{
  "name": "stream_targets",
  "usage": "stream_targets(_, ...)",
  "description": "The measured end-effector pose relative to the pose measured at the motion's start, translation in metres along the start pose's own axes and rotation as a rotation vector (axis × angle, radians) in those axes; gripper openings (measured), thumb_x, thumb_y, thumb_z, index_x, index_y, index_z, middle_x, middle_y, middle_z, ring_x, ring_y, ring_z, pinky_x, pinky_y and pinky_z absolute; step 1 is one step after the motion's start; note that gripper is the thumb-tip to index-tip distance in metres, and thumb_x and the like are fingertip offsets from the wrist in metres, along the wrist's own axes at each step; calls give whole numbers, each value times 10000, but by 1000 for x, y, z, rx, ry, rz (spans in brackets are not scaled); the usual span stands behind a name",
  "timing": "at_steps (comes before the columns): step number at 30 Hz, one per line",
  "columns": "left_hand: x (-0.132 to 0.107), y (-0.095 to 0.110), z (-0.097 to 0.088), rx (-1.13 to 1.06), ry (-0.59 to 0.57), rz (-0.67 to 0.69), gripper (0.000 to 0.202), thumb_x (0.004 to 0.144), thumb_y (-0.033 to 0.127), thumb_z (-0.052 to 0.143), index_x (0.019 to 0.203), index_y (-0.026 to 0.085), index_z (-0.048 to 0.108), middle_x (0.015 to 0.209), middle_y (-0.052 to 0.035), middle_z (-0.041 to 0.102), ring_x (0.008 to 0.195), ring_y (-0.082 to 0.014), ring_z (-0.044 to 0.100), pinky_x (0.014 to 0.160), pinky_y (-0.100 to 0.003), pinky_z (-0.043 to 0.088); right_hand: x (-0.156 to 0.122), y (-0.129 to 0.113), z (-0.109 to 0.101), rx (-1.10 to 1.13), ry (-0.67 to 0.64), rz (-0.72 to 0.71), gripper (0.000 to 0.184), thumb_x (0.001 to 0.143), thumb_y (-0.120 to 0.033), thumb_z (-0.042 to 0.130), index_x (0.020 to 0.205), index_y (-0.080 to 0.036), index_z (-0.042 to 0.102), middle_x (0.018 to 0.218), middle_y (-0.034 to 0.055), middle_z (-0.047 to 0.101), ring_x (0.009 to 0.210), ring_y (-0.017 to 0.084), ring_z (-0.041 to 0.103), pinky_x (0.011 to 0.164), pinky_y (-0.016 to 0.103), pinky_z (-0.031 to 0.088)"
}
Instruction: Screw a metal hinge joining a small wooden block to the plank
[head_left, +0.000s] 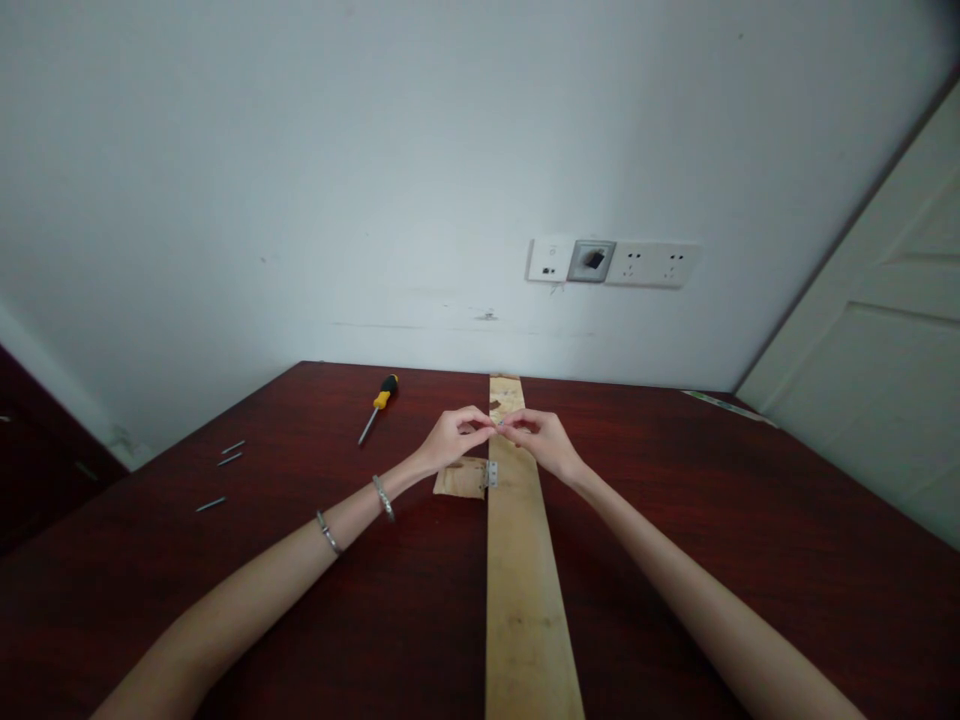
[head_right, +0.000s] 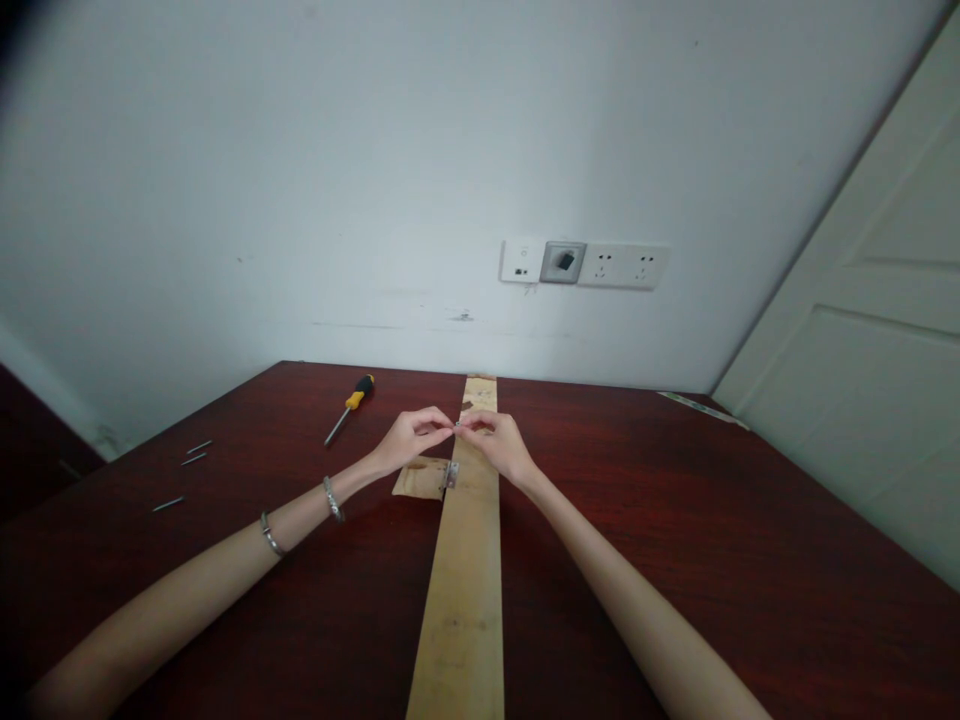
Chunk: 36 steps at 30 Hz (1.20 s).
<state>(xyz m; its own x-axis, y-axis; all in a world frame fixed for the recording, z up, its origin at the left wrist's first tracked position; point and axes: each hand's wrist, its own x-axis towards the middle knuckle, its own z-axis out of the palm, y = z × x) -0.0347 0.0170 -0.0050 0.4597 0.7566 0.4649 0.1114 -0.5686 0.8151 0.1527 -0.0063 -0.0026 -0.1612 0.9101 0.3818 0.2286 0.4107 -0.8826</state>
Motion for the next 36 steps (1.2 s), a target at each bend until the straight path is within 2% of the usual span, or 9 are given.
stream_targets(6, 6, -14, -14, 2, 141, -68, 267, 812, 365, 590, 876, 128, 695, 842, -73, 687, 757, -162, 628, 653, -253, 507, -5, 22, 7, -127, -49, -13, 182, 710, -352, 665, 711, -171, 689, 782, 48, 713, 757, 192, 642, 736, 322, 496)
stream_targets(9, 7, -19, -17, -15, 165, -108, 281, 809, 373, 584, 883, 125, 692, 860, -78, 695, 754, -162, 633, 633, -247, 513, -8, 28, 9, -166, -105, -5, 188, 725, -354, 659, 735, -171, 700, 783, 44, 719, 729, 184, 644, 719, 308, 493)
stream_targets(16, 6, -22, -18, -19, 178, -139, 284, 802, 379, 583, 866, 126, 694, 849, -75, 702, 740, -159, 634, 622, -245, 513, -10, 29, 9, -215, -140, 5, 162, 730, -323, 666, 729, -166, 707, 759, 34, 716, 689, 161, 633, 667, 262, 476)
stream_targets(25, 6, -24, -20, -4, 183, -142, 277, 809, 359, 570, 871, 121, 696, 824, -71, 697, 716, -149, 625, 620, -240, 505, -11, 30, 8, -222, -190, -2, 165, 749, -329, 645, 733, -176, 703, 757, 24, 711, 683, 158, 628, 664, 267, 484)
stream_targets(36, 5, -24, -19, -5, 167, -156, 283, 816, 354, 558, 875, 114, 695, 835, -76, 697, 727, -145, 626, 612, -225, 495, -12, 32, 7, -278, -190, -58, 71, 721, -241, 663, 711, -180, 698, 795, 23, 651, 679, 132, 571, 626, 253, 461)
